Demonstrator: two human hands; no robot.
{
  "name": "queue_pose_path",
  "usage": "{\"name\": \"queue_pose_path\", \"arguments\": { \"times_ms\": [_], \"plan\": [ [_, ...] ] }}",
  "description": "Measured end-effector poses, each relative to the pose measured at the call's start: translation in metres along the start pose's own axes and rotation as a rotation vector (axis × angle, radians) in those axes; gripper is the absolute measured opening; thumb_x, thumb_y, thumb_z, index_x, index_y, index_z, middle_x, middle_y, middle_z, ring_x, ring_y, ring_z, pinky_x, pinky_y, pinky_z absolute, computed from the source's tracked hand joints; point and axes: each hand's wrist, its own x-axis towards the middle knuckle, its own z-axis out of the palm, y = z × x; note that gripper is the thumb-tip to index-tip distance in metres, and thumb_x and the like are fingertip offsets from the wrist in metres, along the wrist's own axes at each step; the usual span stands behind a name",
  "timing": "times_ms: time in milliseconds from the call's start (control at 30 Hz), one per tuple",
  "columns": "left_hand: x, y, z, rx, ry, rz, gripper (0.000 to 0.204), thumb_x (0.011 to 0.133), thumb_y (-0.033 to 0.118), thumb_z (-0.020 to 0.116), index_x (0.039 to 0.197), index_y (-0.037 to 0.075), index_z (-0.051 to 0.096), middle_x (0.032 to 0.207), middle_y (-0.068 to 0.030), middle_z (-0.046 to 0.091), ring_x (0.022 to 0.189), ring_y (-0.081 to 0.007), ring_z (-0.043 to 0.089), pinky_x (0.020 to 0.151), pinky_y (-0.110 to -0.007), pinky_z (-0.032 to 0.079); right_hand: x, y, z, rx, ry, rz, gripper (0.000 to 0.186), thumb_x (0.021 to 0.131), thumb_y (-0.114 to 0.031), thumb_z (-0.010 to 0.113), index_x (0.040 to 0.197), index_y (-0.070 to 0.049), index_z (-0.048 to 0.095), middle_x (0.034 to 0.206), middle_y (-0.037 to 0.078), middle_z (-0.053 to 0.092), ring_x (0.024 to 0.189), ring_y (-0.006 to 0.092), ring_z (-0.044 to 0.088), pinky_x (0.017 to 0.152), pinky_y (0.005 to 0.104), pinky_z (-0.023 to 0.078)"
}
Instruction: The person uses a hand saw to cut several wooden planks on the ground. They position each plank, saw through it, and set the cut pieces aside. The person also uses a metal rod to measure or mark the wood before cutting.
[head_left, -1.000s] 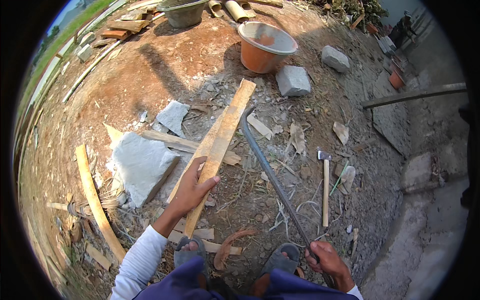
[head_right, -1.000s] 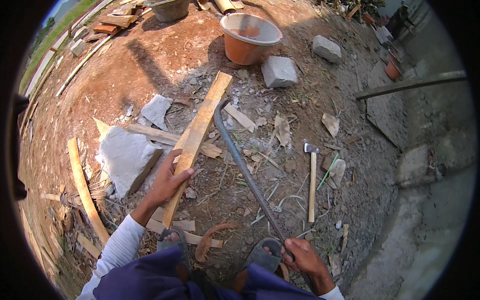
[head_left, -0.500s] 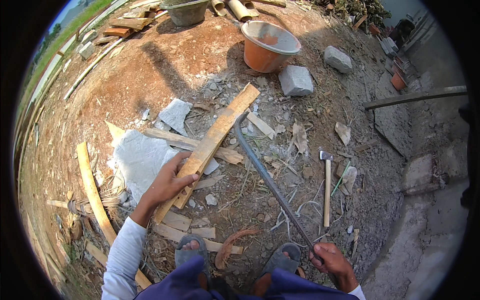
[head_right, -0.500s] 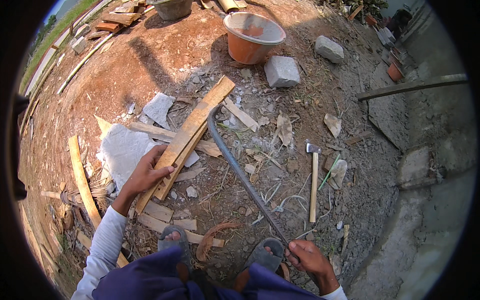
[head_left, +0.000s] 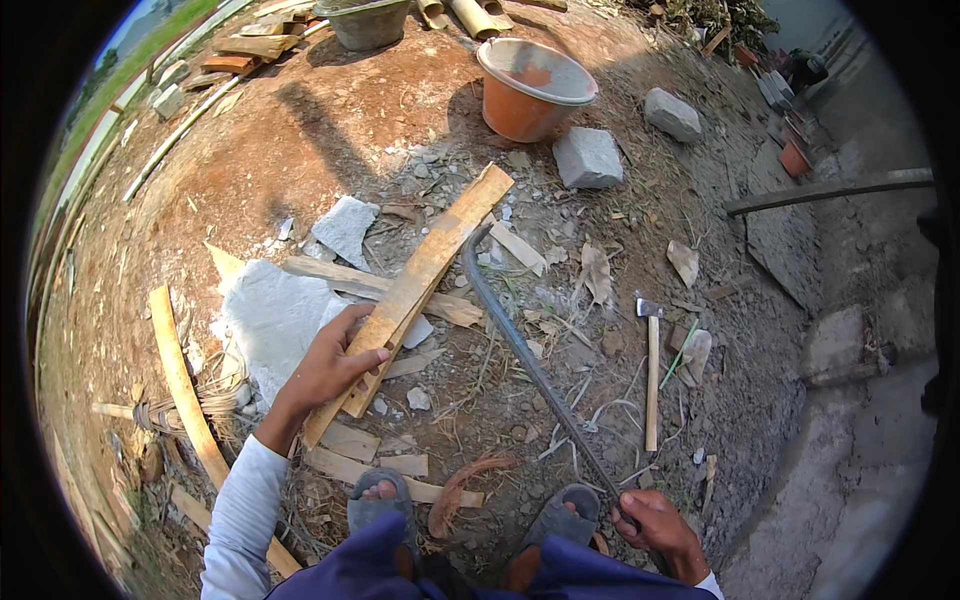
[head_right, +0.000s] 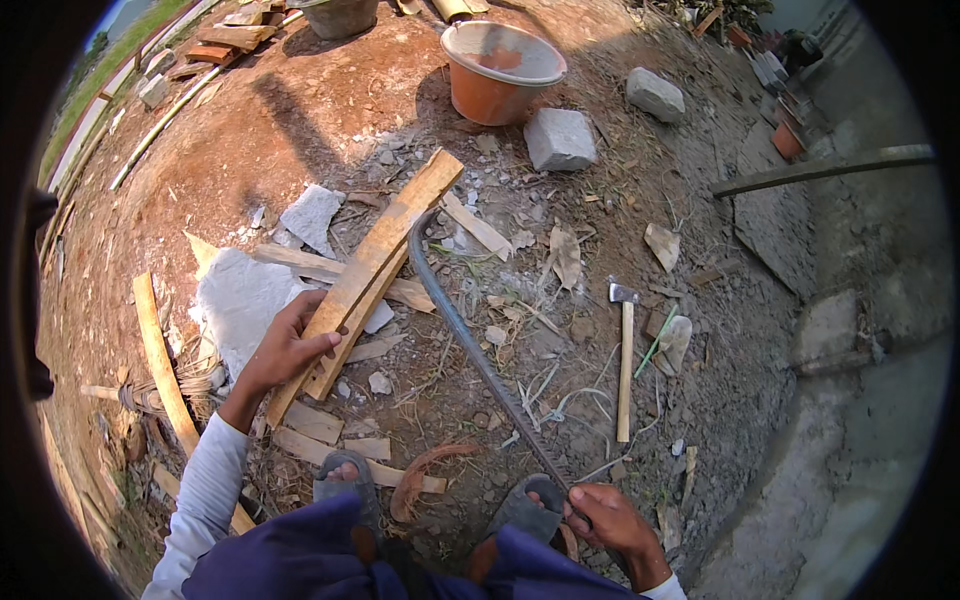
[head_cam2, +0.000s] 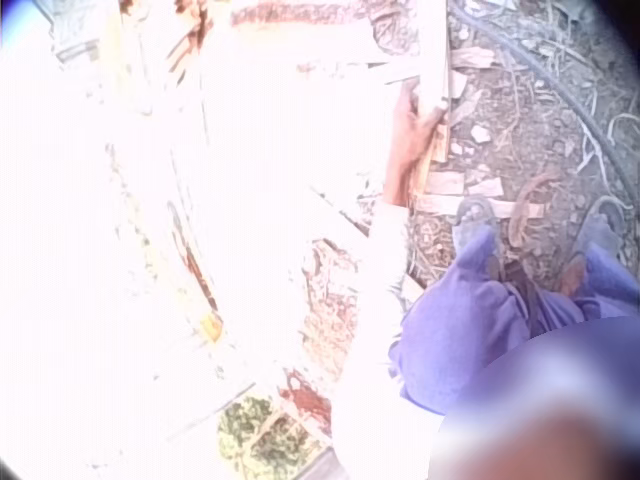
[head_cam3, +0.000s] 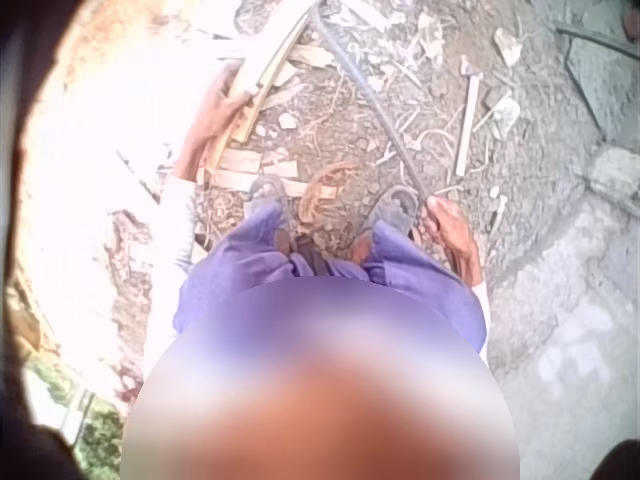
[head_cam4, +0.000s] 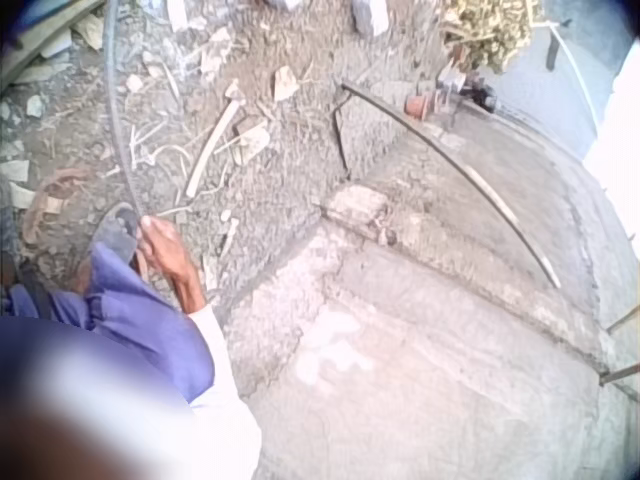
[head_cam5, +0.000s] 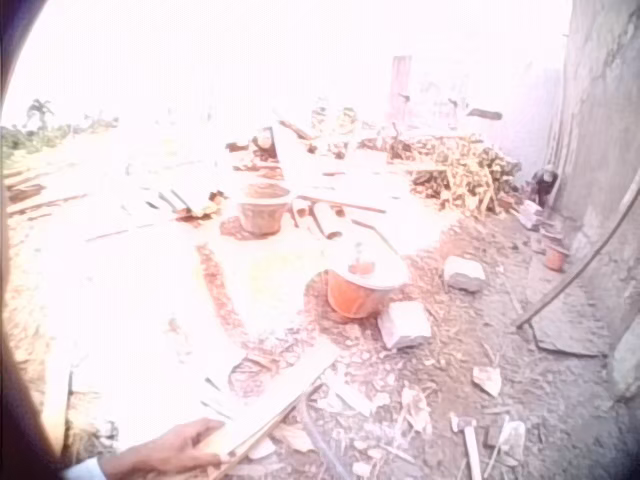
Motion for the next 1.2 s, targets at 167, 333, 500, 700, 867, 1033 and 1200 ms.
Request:
{"name": "queue_pose_path", "arguments": {
  "times_ms": [167, 333, 500, 700, 867, 1033, 1200],
  "plan": [
    [0.000, 0.005, -0.006, 0.046, -0.011, 0.018, 0.056, 0.096, 0.008, 0.072, 0.145, 0.003, 0.046, 0.112, -0.0099, 0.070, 0.098, -0.0148, 0.068, 0.075, -0.030, 0.057, 0.004, 0.002, -0.001, -0.015, -0.006, -0.032, 0.047, 0.111, -0.043, 0.048, 0.096, -0.001, 0.061, 0.065, 0.001, 0.050, 0.045, 0.0087, 0.041, 0.039, 0.0261, 0.030],
    [-0.002, 0.005, -0.007, 0.028, 0.000, 0.010, 0.057, 0.096, 0.010, 0.073, 0.146, 0.004, 0.046, 0.110, -0.0088, 0.070, 0.092, -0.0134, 0.067, 0.075, -0.030, 0.056, 0.003, -0.001, 0.001, 0.012, 0.015, -0.037, 0.047, 0.111, -0.044, 0.049, 0.094, -0.002, 0.062, 0.065, 0.000, 0.050, 0.046, 0.0084, 0.042, 0.041, 0.0255, 0.030],
    [-0.003, 0.011, -0.004, -0.003, 0.004, -0.016, 0.058, 0.095, 0.013, 0.074, 0.145, 0.003, 0.048, 0.113, -0.0090, 0.069, 0.092, -0.0125, 0.065, 0.078, -0.029, 0.054, 0.002, -0.004, 0.001, 0.026, 0.009, 0.006, 0.047, 0.111, -0.044, 0.049, 0.091, -0.003, 0.061, 0.065, -0.002, 0.050, 0.049, 0.0077, 0.043, 0.044, 0.0248, 0.031],
    [-0.004, 0.017, -0.005, 0.036, 0.010, -0.043, 0.058, 0.094, 0.013, 0.075, 0.145, 0.003, 0.049, 0.113, -0.0091, 0.069, 0.092, -0.0124, 0.065, 0.079, -0.029, 0.054, 0.003, -0.002, -0.001, -0.056, 0.012, -0.007, 0.049, 0.111, -0.045, 0.049, 0.087, -0.004, 0.059, 0.065, -0.002, 0.049, 0.049, 0.0069, 0.043, 0.044, 0.0247, 0.031],
    [-0.003, 0.011, -0.009, 0.060, 0.004, -0.042, 0.058, 0.094, 0.013, 0.075, 0.145, 0.003, 0.049, 0.106, -0.0074, 0.070, 0.087, -0.0117, 0.065, 0.075, -0.029, 0.053, 0.002, -0.002, -0.001, -0.005, -0.005, -0.023, 0.048, 0.111, -0.045, 0.048, 0.089, -0.004, 0.060, 0.065, -0.003, 0.049, 0.049, 0.0067, 0.042, 0.044, 0.0246, 0.031],
    [-0.005, 0.003, -0.001, 0.021, 0.011, -0.033, 0.057, 0.095, 0.014, 0.075, 0.145, 0.004, 0.048, 0.101, -0.0062, 0.069, 0.083, -0.0107, 0.063, 0.071, -0.029, 0.053, 0.006, 0.005, 0.001, 0.029, 0.000, -0.052, 0.046, 0.112, -0.043, 0.048, 0.092, -0.003, 0.060, 0.065, -0.002, 0.049, 0.047, 0.0073, 0.041, 0.043, 0.0249, 0.031],
    [-0.021, -0.001, 0.039, -0.134, -0.036, -0.126, 0.056, 0.098, 0.020, 0.073, 0.144, 0.003, 0.046, 0.103, -0.0063, 0.065, 0.081, -0.0106, 0.062, 0.065, -0.028, 0.052, 0.012, 0.021, 0.012, 0.063, 0.003, -0.093, 0.043, 0.112, -0.041, 0.049, 0.100, -0.001, 0.059, 0.066, 0.001, 0.050, 0.046, 0.0092, 0.041, 0.040, 0.0263, 0.030]
  ]
}}
